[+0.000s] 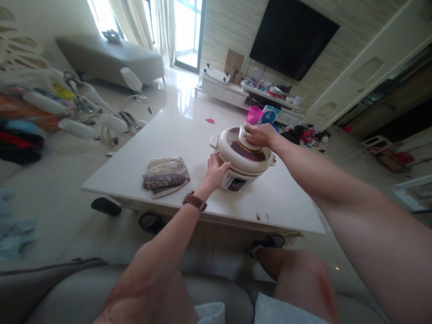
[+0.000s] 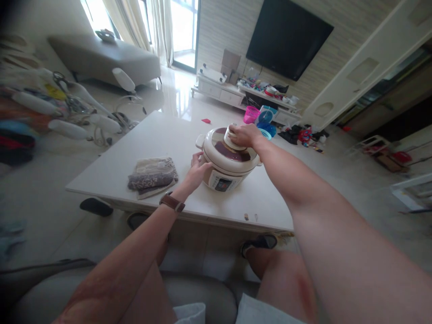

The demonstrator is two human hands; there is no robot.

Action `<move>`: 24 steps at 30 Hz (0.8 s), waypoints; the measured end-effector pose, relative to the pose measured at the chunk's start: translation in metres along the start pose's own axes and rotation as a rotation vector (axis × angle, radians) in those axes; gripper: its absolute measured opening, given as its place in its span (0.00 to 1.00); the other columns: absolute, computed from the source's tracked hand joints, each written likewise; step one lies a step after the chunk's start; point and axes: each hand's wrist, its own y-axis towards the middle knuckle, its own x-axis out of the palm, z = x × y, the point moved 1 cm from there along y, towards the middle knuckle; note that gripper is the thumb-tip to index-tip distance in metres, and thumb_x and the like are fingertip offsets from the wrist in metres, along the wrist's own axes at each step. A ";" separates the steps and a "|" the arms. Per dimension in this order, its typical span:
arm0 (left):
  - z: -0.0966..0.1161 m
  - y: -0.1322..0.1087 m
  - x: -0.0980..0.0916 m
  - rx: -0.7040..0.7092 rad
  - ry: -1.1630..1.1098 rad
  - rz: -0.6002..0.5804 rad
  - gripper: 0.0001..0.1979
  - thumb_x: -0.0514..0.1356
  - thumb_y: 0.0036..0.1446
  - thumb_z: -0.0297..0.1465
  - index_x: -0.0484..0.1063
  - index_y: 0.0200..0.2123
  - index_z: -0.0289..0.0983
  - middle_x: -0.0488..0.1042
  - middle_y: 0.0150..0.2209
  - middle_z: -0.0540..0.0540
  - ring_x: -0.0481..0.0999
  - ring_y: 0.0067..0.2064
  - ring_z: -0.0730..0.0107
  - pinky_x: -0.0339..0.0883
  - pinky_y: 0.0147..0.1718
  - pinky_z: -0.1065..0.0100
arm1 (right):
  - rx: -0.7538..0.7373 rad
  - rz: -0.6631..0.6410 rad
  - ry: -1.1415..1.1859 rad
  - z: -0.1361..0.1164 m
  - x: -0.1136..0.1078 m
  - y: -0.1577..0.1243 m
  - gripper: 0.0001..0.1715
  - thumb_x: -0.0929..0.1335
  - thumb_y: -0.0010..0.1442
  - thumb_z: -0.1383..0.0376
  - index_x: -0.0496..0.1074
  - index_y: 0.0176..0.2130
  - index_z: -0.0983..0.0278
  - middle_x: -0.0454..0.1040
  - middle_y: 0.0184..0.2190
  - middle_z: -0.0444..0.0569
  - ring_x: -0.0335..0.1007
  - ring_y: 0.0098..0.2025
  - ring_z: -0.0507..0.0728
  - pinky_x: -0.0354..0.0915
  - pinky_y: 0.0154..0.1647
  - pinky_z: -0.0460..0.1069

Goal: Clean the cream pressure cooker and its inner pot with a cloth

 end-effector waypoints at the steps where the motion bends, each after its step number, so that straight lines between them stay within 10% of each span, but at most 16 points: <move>1: 0.000 0.000 0.002 -0.007 -0.002 -0.007 0.31 0.63 0.57 0.38 0.60 0.62 0.43 0.61 0.66 0.36 0.61 0.71 0.50 0.53 0.71 0.49 | 0.002 0.008 -0.004 0.002 0.002 0.002 0.35 0.59 0.71 0.45 0.71 0.61 0.65 0.83 0.51 0.66 0.80 0.47 0.72 0.60 0.42 0.56; 9: -0.009 0.010 -0.018 -0.056 0.258 -0.060 0.27 0.61 0.58 0.37 0.64 0.60 0.36 0.68 0.64 0.30 0.66 0.69 0.48 0.61 0.66 0.52 | 0.024 -0.018 0.099 -0.002 -0.004 0.012 0.31 0.63 0.69 0.49 0.71 0.61 0.66 0.80 0.54 0.65 0.75 0.51 0.71 0.63 0.47 0.58; 14: -0.031 0.023 -0.068 -0.193 0.796 -0.100 0.30 0.62 0.57 0.36 0.66 0.62 0.33 0.71 0.64 0.25 0.68 0.68 0.42 0.61 0.65 0.49 | 0.183 0.465 0.425 -0.057 -0.024 -0.069 0.27 0.59 0.70 0.58 0.70 0.62 0.64 0.75 0.56 0.64 0.67 0.60 0.73 0.63 0.58 0.66; 19: -0.066 0.018 -0.117 -0.342 1.293 0.009 0.34 0.62 0.57 0.36 0.67 0.64 0.27 0.61 0.69 0.15 0.60 0.71 0.24 0.54 0.65 0.34 | 0.293 0.697 0.792 -0.125 0.034 -0.198 0.11 0.63 0.65 0.59 0.74 0.43 0.52 0.75 0.39 0.56 0.73 0.46 0.70 0.70 0.51 0.68; 24: -0.096 0.010 -0.136 -0.358 1.424 0.009 0.37 0.59 0.61 0.37 0.61 0.72 0.34 0.51 0.76 0.23 0.48 0.78 0.29 0.45 0.70 0.33 | 0.288 0.645 1.013 -0.150 0.097 -0.228 0.10 0.65 0.62 0.66 0.73 0.40 0.52 0.76 0.37 0.53 0.73 0.42 0.68 0.72 0.45 0.65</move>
